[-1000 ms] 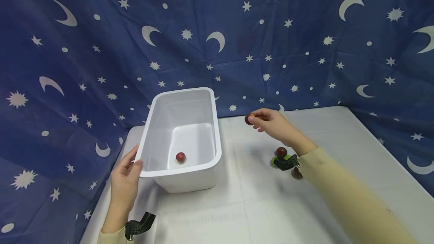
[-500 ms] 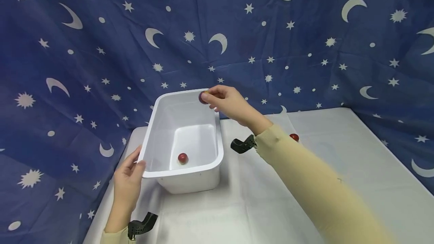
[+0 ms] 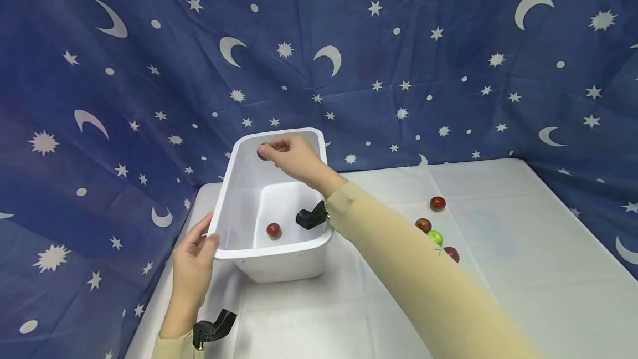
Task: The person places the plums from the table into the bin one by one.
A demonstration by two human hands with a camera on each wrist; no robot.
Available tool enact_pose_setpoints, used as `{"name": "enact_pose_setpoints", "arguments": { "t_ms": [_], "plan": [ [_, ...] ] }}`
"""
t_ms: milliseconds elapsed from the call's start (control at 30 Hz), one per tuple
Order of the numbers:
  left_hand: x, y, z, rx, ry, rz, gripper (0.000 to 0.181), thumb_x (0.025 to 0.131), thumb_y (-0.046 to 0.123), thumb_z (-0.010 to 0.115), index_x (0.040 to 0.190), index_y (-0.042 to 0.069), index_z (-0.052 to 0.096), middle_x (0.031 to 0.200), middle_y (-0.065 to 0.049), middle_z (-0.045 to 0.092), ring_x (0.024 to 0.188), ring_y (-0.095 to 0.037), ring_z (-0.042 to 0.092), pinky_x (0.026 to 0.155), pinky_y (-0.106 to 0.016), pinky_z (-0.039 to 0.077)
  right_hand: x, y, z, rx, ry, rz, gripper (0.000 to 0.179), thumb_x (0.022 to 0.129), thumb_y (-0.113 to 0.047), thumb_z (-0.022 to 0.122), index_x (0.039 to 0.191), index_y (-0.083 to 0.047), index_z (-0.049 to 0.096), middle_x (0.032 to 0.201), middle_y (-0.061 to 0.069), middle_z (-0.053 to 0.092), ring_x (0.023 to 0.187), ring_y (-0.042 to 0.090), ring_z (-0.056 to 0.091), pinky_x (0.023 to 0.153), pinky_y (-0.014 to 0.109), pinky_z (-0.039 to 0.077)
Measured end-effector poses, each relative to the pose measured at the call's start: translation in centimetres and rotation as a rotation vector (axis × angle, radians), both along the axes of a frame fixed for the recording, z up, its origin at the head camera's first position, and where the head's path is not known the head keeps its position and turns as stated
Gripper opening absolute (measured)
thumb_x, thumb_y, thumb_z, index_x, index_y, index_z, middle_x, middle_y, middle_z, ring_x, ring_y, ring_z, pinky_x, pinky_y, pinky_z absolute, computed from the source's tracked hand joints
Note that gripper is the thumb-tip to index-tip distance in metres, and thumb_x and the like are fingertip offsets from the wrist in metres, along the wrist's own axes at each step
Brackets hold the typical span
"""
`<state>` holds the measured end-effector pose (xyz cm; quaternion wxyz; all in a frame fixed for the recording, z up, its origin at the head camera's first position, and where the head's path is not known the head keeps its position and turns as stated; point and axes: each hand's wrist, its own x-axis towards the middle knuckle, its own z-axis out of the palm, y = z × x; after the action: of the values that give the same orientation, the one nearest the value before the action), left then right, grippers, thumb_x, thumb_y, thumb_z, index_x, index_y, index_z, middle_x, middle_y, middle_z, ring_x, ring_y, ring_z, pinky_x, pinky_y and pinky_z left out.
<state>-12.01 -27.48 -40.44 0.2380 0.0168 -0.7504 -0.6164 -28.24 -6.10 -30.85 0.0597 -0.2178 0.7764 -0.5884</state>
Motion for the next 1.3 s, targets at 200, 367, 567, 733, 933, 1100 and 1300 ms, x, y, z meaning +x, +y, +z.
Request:
{"name": "enact_pose_setpoints", "arguments": {
  "t_ms": [200,367,567,733,933,1100,1300],
  "plan": [
    [0.0,0.0,0.0,0.009,0.001,-0.006,0.042,0.094,-0.004,0.051,0.134,0.009,0.058,0.123,-0.015,0.060,0.096,-0.019,0.063,0.077,-0.019,0.051,0.2,-1.4,-1.8,0.135,0.038,-0.029,0.030,0.089,-0.042,0.067,0.097,-0.013,0.067,0.090,-0.002,0.065,0.087,0.013,0.060,0.076,0.030,0.049],
    [-0.1,-0.1,0.0,0.019,0.003,-0.007,0.042,0.094,-0.004,0.051,0.134,0.008,0.059,0.122,-0.016,0.060,0.096,-0.018,0.063,0.077,-0.019,0.051,0.3,-1.7,-2.3,0.266,0.056,0.016,0.031,0.089,-0.040,0.067,0.099,-0.010,0.066,0.091,-0.002,0.064,0.085,0.014,0.060,0.074,0.029,0.050],
    [-0.2,-0.1,-0.1,0.014,-0.012,0.004,0.043,0.094,-0.004,0.051,0.134,0.010,0.059,0.121,-0.016,0.061,0.096,-0.018,0.063,0.077,-0.020,0.051,0.7,-1.6,-2.5,0.473,0.043,0.147,0.021,0.089,-0.034,0.067,0.090,-0.013,0.069,0.087,-0.002,0.068,0.081,0.013,0.059,0.071,0.027,0.047],
    [-0.4,-0.2,-0.2,0.013,-0.019,0.005,0.044,0.094,-0.004,0.050,0.134,0.011,0.059,0.122,-0.016,0.061,0.097,-0.020,0.063,0.077,-0.020,0.051,1.0,-1.4,-2.5,0.612,-0.033,0.242,0.018,0.089,-0.031,0.067,0.084,-0.014,0.069,0.082,0.000,0.068,0.078,0.016,0.060,0.071,0.030,0.049],
    [-0.4,-0.2,-0.2,0.013,-0.017,0.009,0.044,0.093,-0.005,0.050,0.134,0.011,0.059,0.121,-0.016,0.060,0.096,-0.020,0.063,0.076,-0.020,0.051,1.1,-1.4,-2.6,0.692,-0.072,0.309,0.015,0.090,-0.026,0.065,0.086,-0.013,0.070,0.079,0.001,0.065,0.075,0.019,0.061,0.066,0.029,0.051],
    [-0.3,-0.2,-0.2,0.013,-0.009,0.005,0.044,0.094,-0.004,0.051,0.134,0.011,0.059,0.121,-0.016,0.060,0.096,-0.019,0.063,0.076,-0.020,0.051,1.2,-1.5,-2.6,0.741,-0.081,0.321,0.015,0.092,-0.027,0.065,0.088,-0.013,0.071,0.082,0.000,0.065,0.084,0.022,0.064,0.064,0.026,0.051],
    [-0.3,-0.2,-0.3,0.012,-0.005,-0.001,0.044,0.094,-0.004,0.051,0.134,0.011,0.059,0.122,-0.017,0.060,0.096,-0.018,0.063,0.077,-0.019,0.051,1.3,-1.5,-2.6,0.760,-0.080,0.315,0.016,0.091,-0.026,0.065,0.093,-0.011,0.069,0.082,0.003,0.064,0.076,0.019,0.060,0.062,0.026,0.050]
  ]
}}
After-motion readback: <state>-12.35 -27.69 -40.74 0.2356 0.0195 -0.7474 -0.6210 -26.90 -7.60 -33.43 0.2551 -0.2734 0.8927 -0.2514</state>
